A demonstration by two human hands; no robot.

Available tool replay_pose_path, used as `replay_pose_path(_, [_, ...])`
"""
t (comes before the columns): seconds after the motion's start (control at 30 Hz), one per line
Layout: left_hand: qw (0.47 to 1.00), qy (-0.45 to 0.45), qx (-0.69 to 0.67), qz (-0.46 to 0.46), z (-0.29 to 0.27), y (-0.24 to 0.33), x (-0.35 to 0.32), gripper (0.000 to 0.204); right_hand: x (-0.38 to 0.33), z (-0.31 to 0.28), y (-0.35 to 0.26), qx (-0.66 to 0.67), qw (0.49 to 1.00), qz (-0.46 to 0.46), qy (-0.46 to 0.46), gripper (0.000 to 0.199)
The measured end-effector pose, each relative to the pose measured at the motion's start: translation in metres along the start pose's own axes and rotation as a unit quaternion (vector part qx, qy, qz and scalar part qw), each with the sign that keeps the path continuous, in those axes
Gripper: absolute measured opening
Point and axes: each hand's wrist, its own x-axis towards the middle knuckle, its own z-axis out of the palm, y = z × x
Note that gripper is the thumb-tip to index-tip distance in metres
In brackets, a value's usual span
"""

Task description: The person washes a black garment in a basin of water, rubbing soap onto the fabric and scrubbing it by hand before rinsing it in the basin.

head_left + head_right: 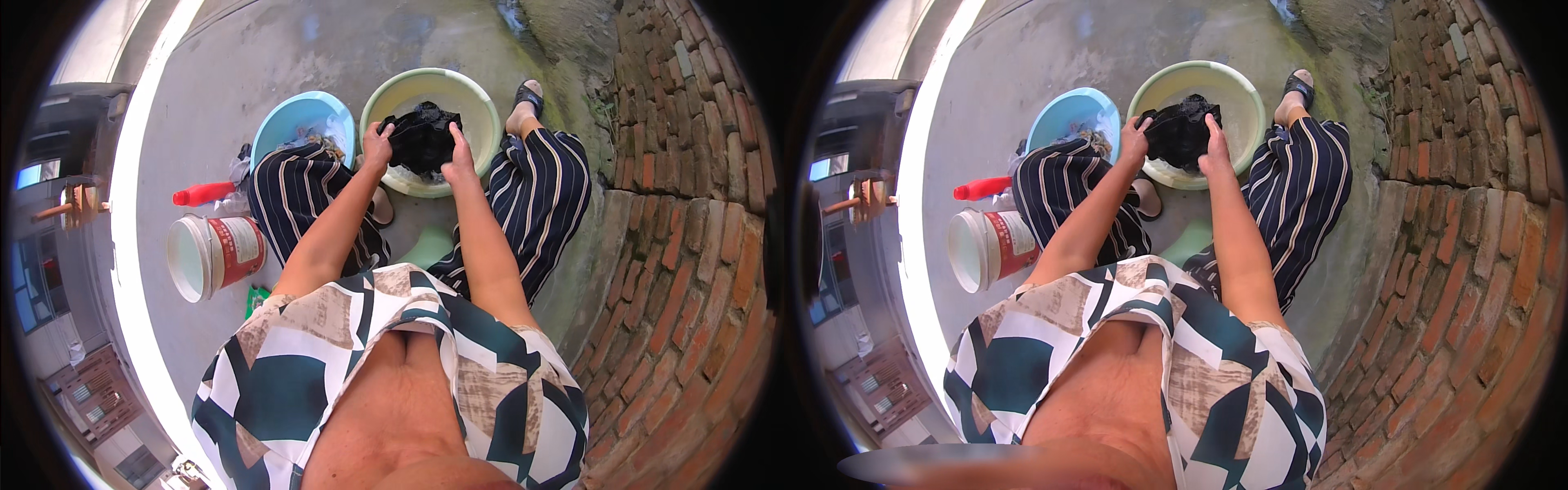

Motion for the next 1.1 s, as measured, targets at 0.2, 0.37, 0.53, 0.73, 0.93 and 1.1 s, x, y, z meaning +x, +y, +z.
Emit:
replay_pose_path(0.2, [0.990, -0.030, -0.133, -0.034, -0.002, 0.022, -0.003, 0.020, 0.008, -0.025, 0.021, -0.279, 0.925, -0.118, 0.229, 0.046])
replay_pose_path(0.37, [0.988, -0.109, -0.097, 0.040, -0.007, 0.053, 0.001, 0.019, 0.002, -0.023, 0.021, -0.308, 0.935, -0.109, 0.140, 0.040])
replay_pose_path(0.53, [0.991, -0.075, 0.054, 0.093, -0.027, 0.018, 0.023, 0.026, -0.017, 0.021, 0.007, -0.239, 0.927, -0.280, 0.074, 0.026])
replay_pose_path(0.73, [0.976, -0.132, 0.170, 0.012, -0.047, -0.044, 0.013, 0.054, -0.032, 0.044, -0.019, -0.055, 0.965, -0.257, -0.003, 0.021])
replay_pose_path(0.93, [0.943, -0.107, 0.306, 0.067, -0.042, -0.033, -0.011, 0.054, -0.029, 0.026, -0.035, -0.074, 0.963, -0.260, 0.009, 0.017])
replay_pose_path(1.1, [0.916, -0.131, 0.315, 0.212, -0.047, 0.006, -0.001, 0.048, -0.023, 0.009, -0.051, -0.172, 0.933, -0.298, 0.105, 0.013])
